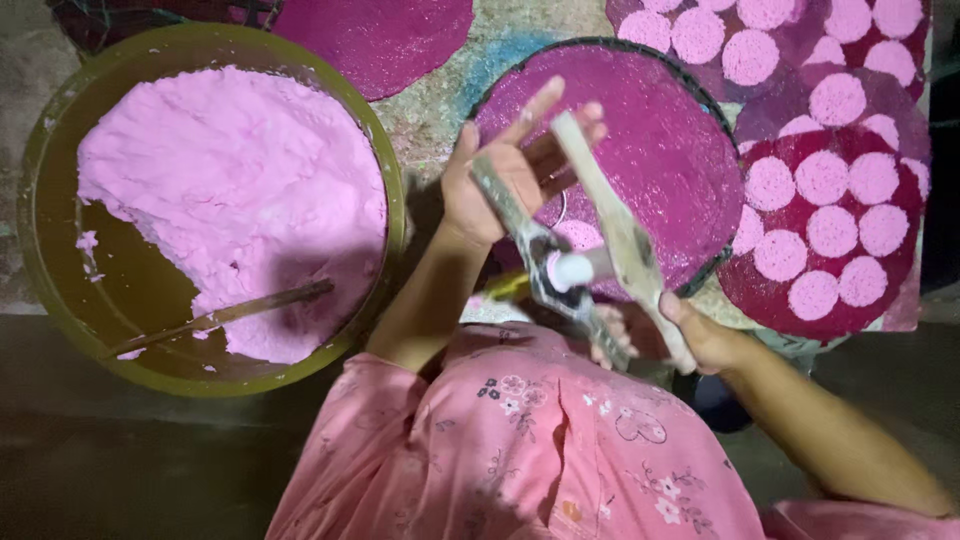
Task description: The person scoops pink paste from a large basin into a handheld wooden mold, presses it with a plunger, and ejects the formed round discs onto round mesh trays, repeating the cycle and arranging the filled trays on the table.
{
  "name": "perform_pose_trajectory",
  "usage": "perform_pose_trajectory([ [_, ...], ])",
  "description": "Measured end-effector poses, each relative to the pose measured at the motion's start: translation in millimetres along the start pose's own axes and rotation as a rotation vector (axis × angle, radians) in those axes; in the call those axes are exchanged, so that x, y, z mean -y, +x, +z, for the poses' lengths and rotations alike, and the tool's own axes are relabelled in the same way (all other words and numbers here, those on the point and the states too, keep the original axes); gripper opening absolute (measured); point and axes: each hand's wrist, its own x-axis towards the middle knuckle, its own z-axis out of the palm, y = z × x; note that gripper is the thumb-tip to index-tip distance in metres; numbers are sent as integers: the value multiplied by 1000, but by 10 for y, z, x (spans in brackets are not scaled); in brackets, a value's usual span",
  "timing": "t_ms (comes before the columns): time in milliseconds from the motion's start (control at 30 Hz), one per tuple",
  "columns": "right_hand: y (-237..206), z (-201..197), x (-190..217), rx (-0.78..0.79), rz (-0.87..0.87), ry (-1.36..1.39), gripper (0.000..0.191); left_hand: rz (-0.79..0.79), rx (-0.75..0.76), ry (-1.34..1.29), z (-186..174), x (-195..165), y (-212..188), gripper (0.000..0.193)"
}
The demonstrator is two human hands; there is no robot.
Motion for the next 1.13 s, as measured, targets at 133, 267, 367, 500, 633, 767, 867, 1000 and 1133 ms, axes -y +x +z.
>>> perform_pose_trajectory([
  [133, -20, -286, 347, -178, 278, -95, 104, 164, 100, 245, 139, -12, 72, 67],
  [267, -31, -649, 1108, -144, 418, -420, 87, 290, 40, 358, 12, -207, 242, 42],
  [367, 108, -600, 1478, -77, 347, -559, 93, 357, 79, 310, -132, -312, 290, 35],
  [500, 298, -204, 1823, -228, 455, -703, 98, 428, -69, 135, -269, -295, 258, 36],
  [633, 431, 45, 1918, -331, 581, -924, 102, 529, 99, -11, -506, -260, 300, 28],
  [767, 623, 164, 1836, -236, 469, -960, 97, 568, 187, -17, -624, -383, 234, 28],
  [867, 729, 231, 1738, -207, 277, -857, 92, 572, 202, 45, -600, -543, 175, 28],
  [1000, 765, 245, 1668, -238, 329, -815, 91, 588, 217, 38, -619, -478, 166, 33],
  [1133, 647, 202, 1691, -339, 449, -839, 92, 603, 121, 19, -759, -240, 197, 20],
])
